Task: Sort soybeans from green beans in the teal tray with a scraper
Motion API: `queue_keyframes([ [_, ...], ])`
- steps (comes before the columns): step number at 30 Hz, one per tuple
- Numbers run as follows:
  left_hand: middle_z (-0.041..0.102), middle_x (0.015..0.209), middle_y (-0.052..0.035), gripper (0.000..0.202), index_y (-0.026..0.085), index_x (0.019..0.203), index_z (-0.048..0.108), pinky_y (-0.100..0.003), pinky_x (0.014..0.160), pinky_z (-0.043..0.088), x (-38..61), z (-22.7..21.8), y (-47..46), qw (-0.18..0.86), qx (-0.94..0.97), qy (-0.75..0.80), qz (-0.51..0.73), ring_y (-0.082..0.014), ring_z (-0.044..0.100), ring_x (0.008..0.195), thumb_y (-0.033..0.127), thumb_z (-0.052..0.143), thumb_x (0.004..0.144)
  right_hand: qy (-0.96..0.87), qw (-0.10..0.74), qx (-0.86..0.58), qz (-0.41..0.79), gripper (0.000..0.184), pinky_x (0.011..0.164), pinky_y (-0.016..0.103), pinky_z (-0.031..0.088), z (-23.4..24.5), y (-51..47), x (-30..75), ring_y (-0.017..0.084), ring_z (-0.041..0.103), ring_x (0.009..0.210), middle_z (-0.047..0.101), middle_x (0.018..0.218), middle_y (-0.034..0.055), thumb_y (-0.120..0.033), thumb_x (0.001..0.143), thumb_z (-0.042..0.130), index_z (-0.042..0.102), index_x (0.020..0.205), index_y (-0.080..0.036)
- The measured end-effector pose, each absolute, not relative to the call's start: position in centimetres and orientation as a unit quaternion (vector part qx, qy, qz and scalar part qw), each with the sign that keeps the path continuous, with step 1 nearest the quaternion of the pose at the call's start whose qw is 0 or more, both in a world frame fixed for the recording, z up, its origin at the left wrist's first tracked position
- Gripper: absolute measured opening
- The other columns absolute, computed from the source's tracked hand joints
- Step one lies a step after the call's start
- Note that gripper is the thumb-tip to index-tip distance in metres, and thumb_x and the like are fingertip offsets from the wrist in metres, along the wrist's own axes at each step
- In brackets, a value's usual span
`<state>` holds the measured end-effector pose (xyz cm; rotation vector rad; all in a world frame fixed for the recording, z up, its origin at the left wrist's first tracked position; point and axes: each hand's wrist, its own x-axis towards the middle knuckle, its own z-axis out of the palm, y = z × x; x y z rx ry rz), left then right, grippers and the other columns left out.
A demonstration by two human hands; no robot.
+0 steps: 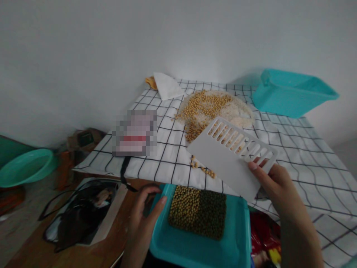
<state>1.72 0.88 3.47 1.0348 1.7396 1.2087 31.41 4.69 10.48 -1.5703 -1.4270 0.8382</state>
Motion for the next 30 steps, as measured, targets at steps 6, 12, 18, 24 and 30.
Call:
queue_keyframes([
  [6,0.066,0.091,0.0008,0.02,0.026,0.085,0.064,-0.033,0.087,0.047,1.8,3.3,0.8,0.374,0.399,0.682,0.486,-0.0242,0.063,0.093,0.04,0.071,0.073,-0.577,0.407,-0.615,0.352,0.041,0.039,0.019,0.031,10.5,4.4,31.6,0.011,0.043,0.047,0.055,0.054,0.0005,-0.05,0.087,0.064,0.063,0.062,-0.017],
  [12,0.068,0.091,-0.0003,0.021,0.026,0.085,0.064,-0.035,0.084,0.051,1.2,3.1,0.9,0.372,0.422,0.685,0.463,-0.025,0.066,0.091,0.043,0.07,0.075,-0.582,0.396,-0.611,0.361,0.048,0.039,0.02,0.034,10.6,4.3,31.6,0.012,0.046,0.047,0.057,0.054,0.0018,-0.057,0.086,0.064,0.067,0.062,-0.016],
  [18,0.068,0.093,-0.0006,0.024,0.027,0.087,0.063,-0.033,0.086,0.051,0.4,2.3,1.0,0.377,0.444,0.68,0.446,-0.0242,0.065,0.094,0.045,0.071,0.074,-0.593,0.39,-0.61,0.354,0.052,0.041,0.02,0.035,10.6,4.1,31.9,0.012,0.047,0.048,0.057,0.054,0.0019,-0.061,0.086,0.063,0.065,0.059,-0.016],
  [24,0.066,0.097,-0.001,0.024,0.026,0.091,0.063,-0.034,0.086,0.049,0.3,2.5,0.7,0.392,0.445,0.683,0.427,-0.0244,0.063,0.095,0.046,0.069,0.078,-0.596,0.386,-0.609,0.352,0.053,0.04,0.02,0.033,10.3,3.7,32.1,0.01,0.044,0.047,0.053,0.053,0.0007,-0.061,0.087,0.063,0.062,0.057,-0.016],
  [30,0.066,0.095,-0.0002,0.021,0.027,0.09,0.063,-0.033,0.086,0.049,0.8,2.5,1.0,0.38,0.45,0.677,0.441,-0.0239,0.063,0.096,0.044,0.068,0.08,-0.602,0.386,-0.604,0.352,0.054,0.04,0.02,0.034,10.5,3.7,32.0,0.011,0.045,0.047,0.053,0.052,0.0007,-0.061,0.086,0.063,0.06,0.056,-0.017],
])
